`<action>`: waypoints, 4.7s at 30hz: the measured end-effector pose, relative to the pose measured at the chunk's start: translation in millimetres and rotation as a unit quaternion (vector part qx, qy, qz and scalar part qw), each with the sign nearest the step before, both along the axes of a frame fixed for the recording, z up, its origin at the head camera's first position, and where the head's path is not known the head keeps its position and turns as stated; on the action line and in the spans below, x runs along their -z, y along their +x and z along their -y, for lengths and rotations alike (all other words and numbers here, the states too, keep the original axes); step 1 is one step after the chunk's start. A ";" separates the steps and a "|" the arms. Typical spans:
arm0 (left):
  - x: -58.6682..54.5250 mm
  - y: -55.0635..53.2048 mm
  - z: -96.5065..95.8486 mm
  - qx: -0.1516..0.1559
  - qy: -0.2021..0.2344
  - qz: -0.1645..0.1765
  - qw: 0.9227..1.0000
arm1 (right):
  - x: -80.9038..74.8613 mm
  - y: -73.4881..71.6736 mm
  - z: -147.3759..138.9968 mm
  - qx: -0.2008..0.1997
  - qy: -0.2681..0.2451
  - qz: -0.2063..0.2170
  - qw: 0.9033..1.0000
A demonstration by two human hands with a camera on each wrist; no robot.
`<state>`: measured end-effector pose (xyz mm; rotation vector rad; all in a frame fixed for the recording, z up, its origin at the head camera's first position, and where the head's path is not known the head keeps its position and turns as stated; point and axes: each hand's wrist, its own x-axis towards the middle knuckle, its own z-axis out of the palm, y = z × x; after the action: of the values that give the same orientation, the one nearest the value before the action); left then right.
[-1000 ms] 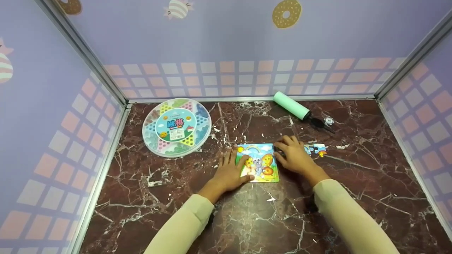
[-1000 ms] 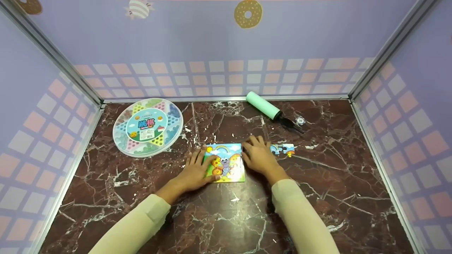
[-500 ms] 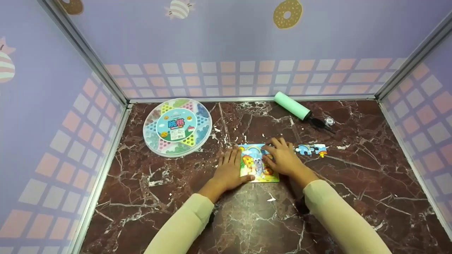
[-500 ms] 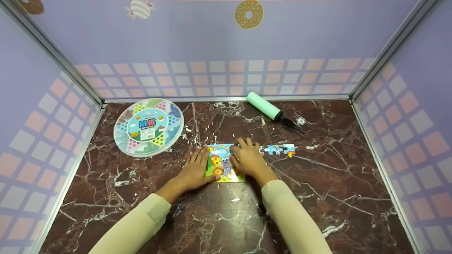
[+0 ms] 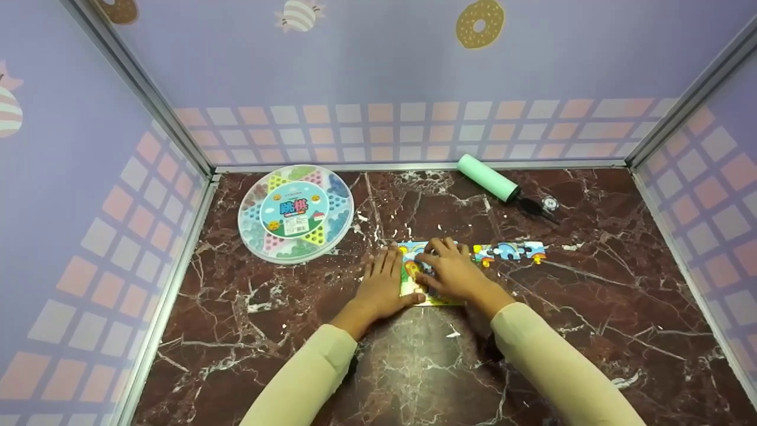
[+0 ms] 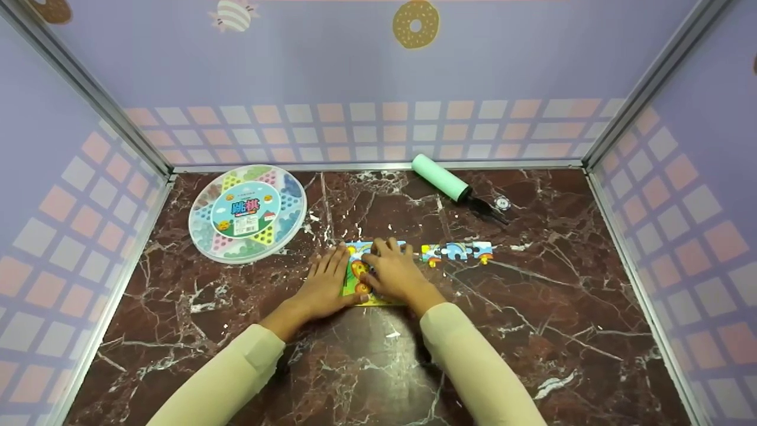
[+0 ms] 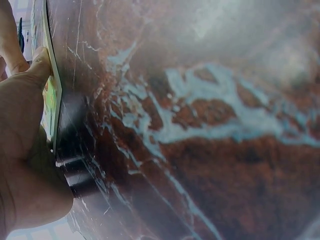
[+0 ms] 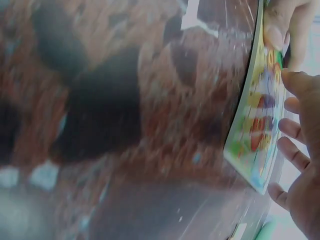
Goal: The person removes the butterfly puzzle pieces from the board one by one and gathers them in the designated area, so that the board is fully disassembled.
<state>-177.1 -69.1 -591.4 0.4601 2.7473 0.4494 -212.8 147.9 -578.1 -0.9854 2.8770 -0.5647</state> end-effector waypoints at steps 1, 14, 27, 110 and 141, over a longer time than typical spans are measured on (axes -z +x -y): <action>-0.3 0.1 0.2 0.000 0.001 -0.002 1.000 | -0.8 0.4 2.9 -0.001 0.005 0.005 1.000; -7.3 2.0 0.2 0.004 0.001 -0.013 1.000 | -3.2 -0.5 21.5 0.000 0.029 0.028 0.999; 2.1 -0.4 1.9 0.004 -0.008 -0.016 1.000 | 3.2 1.6 26.1 -0.025 0.030 0.015 0.999; 11.1 -3.6 3.1 0.006 -0.014 -0.021 1.000 | -7.3 4.3 24.9 -0.027 0.022 -0.014 0.999; 7.1 -0.9 3.5 0.000 0.006 -0.012 1.000 | 2.9 6.8 -29.3 -0.023 -0.083 -0.126 0.988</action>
<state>-178.1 -72.6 -598.5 0.4723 2.7690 0.4621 -206.0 177.3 -581.0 -1.2271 3.0541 -0.7351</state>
